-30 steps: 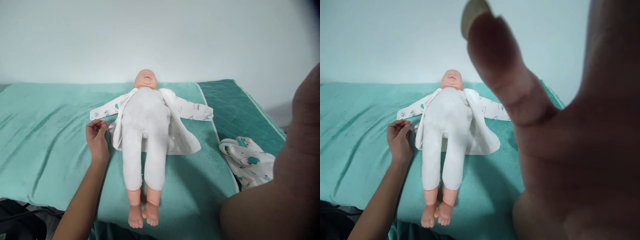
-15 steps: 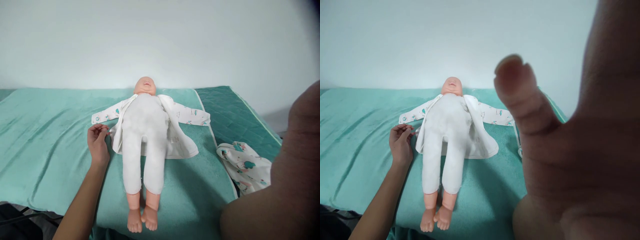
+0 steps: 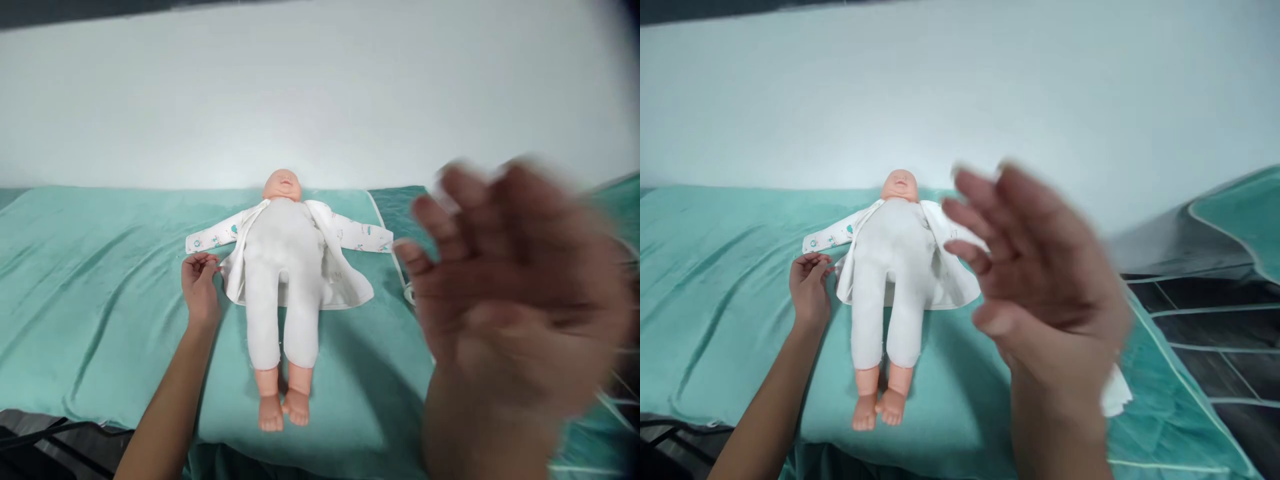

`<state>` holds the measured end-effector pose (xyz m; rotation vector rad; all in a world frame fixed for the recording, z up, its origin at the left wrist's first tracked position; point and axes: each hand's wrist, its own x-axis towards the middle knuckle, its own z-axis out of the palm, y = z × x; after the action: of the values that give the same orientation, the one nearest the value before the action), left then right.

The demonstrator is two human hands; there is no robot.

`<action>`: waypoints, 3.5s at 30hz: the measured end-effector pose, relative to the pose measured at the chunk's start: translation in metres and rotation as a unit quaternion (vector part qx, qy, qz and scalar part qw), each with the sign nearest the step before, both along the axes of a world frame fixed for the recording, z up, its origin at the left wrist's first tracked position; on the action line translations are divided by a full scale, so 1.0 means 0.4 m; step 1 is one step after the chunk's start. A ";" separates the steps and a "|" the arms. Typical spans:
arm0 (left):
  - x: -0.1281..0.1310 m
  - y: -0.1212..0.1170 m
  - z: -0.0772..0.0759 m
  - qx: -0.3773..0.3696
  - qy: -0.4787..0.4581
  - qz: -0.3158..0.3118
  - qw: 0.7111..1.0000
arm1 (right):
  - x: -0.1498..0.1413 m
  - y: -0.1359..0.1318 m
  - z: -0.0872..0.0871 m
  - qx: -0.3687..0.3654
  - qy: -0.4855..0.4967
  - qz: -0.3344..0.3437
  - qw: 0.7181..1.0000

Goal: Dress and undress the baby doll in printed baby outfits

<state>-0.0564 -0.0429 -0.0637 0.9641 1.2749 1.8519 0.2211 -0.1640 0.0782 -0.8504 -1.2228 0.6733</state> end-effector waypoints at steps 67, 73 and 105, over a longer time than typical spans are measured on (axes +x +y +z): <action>0.145 -0.478 0.213 0.095 0.376 -0.229 0.893 | -0.177 -0.165 -0.129 -0.331 0.278 0.176 0.884; 0.086 -0.422 0.261 0.019 0.301 -0.270 0.915 | -0.085 -0.191 -0.125 -0.233 -0.121 0.080 0.962; 0.076 -0.263 0.706 0.121 0.113 -0.413 0.896 | -0.074 -0.025 0.328 -0.002 -0.157 0.075 0.985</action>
<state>-0.0261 -0.1482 0.2188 1.5866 0.5762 1.2445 0.1917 -0.1741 0.2093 -0.8958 -1.5823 0.6789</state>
